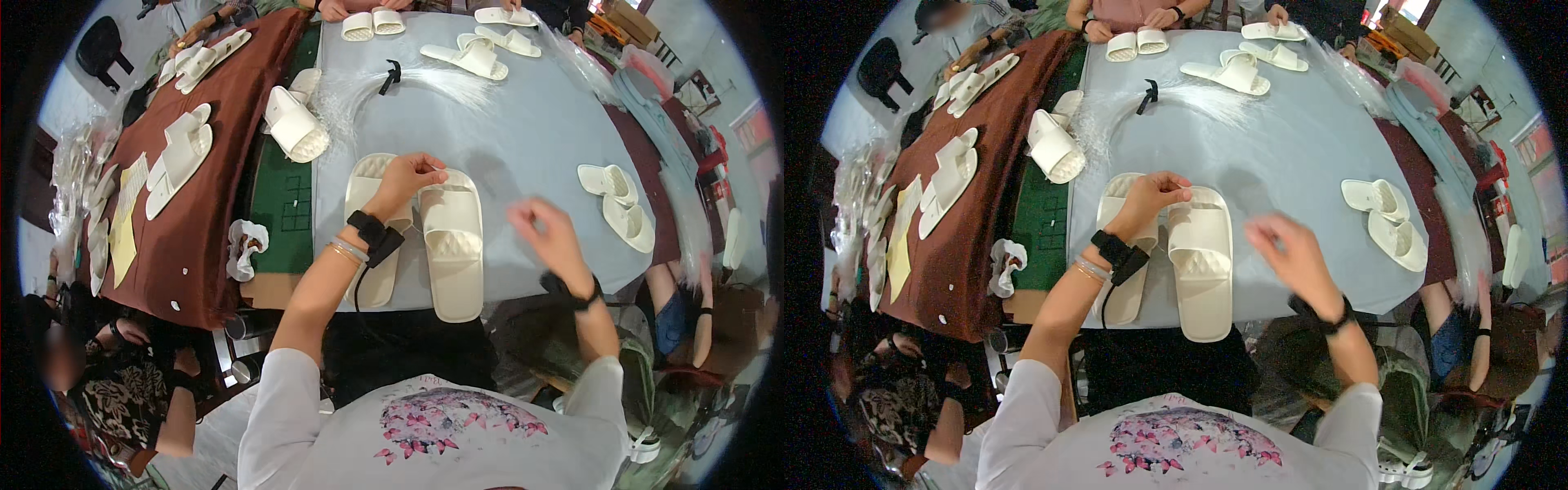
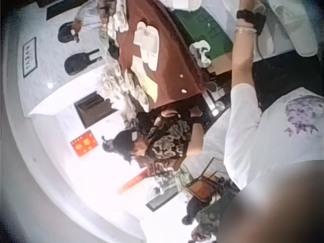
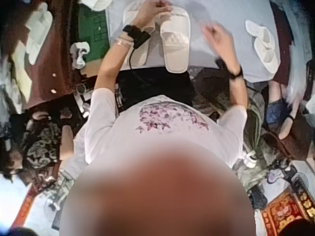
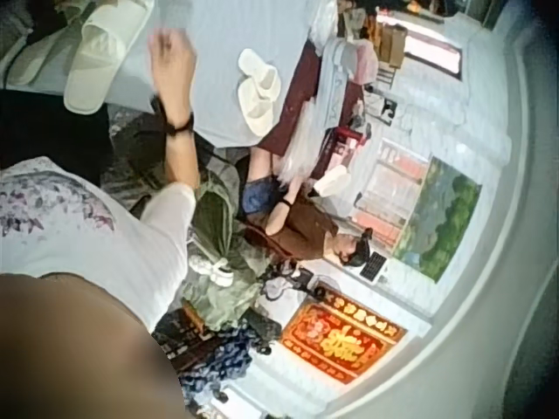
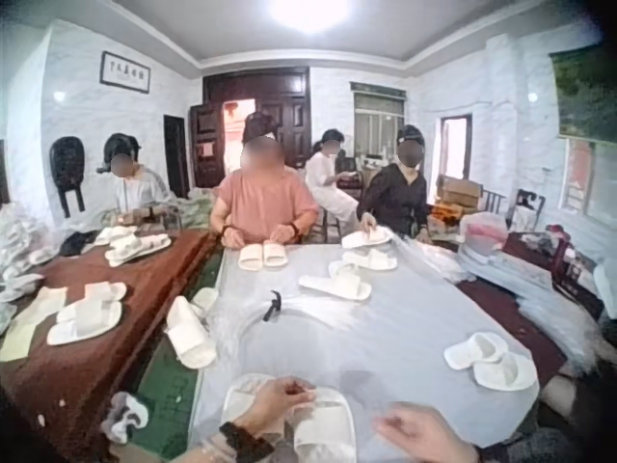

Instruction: The recorder is assembling or finishing white slipper-style shoes by hand at a workstation with others.

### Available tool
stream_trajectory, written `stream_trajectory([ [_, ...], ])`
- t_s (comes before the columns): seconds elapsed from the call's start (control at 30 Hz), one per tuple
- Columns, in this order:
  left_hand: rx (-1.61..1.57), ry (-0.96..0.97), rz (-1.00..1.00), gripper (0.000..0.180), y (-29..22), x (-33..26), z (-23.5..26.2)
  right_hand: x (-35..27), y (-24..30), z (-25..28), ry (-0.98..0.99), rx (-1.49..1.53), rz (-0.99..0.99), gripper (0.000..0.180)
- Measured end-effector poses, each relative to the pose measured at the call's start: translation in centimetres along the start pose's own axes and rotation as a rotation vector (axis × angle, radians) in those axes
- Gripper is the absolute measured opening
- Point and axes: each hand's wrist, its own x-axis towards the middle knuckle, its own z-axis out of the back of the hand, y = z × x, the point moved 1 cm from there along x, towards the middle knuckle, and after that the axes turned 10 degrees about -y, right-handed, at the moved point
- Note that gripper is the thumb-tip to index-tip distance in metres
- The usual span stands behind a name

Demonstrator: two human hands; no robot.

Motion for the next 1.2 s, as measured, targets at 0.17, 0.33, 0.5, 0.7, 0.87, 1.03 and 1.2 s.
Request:
stream_trajectory([
  [0.17, -0.159, -0.066, 0.0, 0.019, 1.8, 0.6, -0.3, 8.3, -3.0, -9.0, 0.233, 0.165, -0.085, 0.021],
  [0.33, -0.303, -0.057, 0.067, 0.024, 2.5, 0.6, -0.1, 8.7, -5.3, -12.6, 0.322, 0.262, -0.281, 0.028],
  [0.5, -0.496, -0.443, -0.113, 0.028, 1.3, -0.1, -0.8, 7.7, -4.8, -11.8, 0.074, 0.618, -0.568, 0.032],
  [0.7, -0.483, -0.202, -0.089, 0.031, 3.7, 0.5, 1.2, 8.7, -2.0, -11.3, -0.257, 1.017, -0.607, 0.03],
  [0.87, -0.519, -0.269, -0.077, 0.029, 2.0, -0.1, 0.2, 10.7, -2.7, -11.5, -0.05, 0.83, -0.283, 0.032],
  [1.03, -0.573, -0.353, -0.084, 0.028, 2.2, -0.6, 0.4, 11.1, -5.2, -12.3, 0.031, 0.94, -0.351, 0.032],
  [1.2, -0.305, -0.335, -0.091, 0.024, 1.6, -0.7, -0.5, 10.3, -6.5, -12.0, 0.062, 0.966, -0.366, 0.027],
])
